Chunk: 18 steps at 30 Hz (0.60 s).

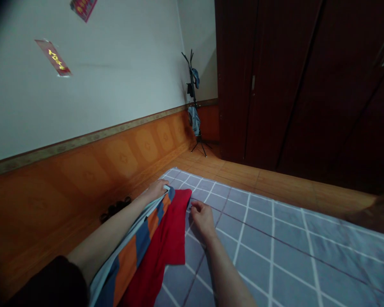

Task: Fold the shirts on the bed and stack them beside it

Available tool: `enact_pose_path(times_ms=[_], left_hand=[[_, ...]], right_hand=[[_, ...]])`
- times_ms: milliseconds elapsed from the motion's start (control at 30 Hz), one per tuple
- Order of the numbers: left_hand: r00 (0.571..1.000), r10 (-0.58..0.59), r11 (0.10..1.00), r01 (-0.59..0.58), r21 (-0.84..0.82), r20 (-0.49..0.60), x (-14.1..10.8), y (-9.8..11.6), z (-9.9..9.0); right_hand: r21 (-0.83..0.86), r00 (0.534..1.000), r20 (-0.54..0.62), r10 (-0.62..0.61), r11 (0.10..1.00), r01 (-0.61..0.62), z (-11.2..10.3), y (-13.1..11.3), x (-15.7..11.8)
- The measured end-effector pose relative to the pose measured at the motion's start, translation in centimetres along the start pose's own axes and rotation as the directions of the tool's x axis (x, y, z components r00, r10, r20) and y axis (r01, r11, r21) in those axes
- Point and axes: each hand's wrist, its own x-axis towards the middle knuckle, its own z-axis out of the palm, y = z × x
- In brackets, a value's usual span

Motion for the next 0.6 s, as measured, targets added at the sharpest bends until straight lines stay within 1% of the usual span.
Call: enact_pose_path(times_ms=[133, 200, 267, 400, 600], left_hand=[[0.999, 0.002, 1.000, -0.002, 0.005, 0.041, 1.2, 0.0, 1.9], [0.999, -0.001, 1.000, 0.001, 0.006, 0.035, 1.2, 0.0, 2.6], [1.000, -0.011, 1.000, 0.011, 0.011, 0.005, 0.9, -0.1, 3.1], [0.998, -0.042, 0.998, 0.043, 0.034, -0.053, 0.1, -0.1, 3.5], [0.998, -0.041, 0.998, 0.043, 0.042, -0.052, 0.3, -0.1, 3.5]], right_hand=[[-0.030, 1.000, -0.002, -0.018, 0.999, 0.018, 0.0, -0.2, -0.1], [-0.040, 1.000, 0.002, -0.022, 0.999, 0.022, 0.0, -0.2, -0.1], [-0.046, 1.000, 0.000, -0.024, 0.999, 0.024, 0.1, -0.1, -0.1], [-0.047, 1.000, -0.003, -0.021, 0.999, 0.020, 0.2, 0.0, 0.0], [-0.061, 1.000, -0.011, -0.025, 0.998, 0.024, 0.0, -0.1, 0.0]])
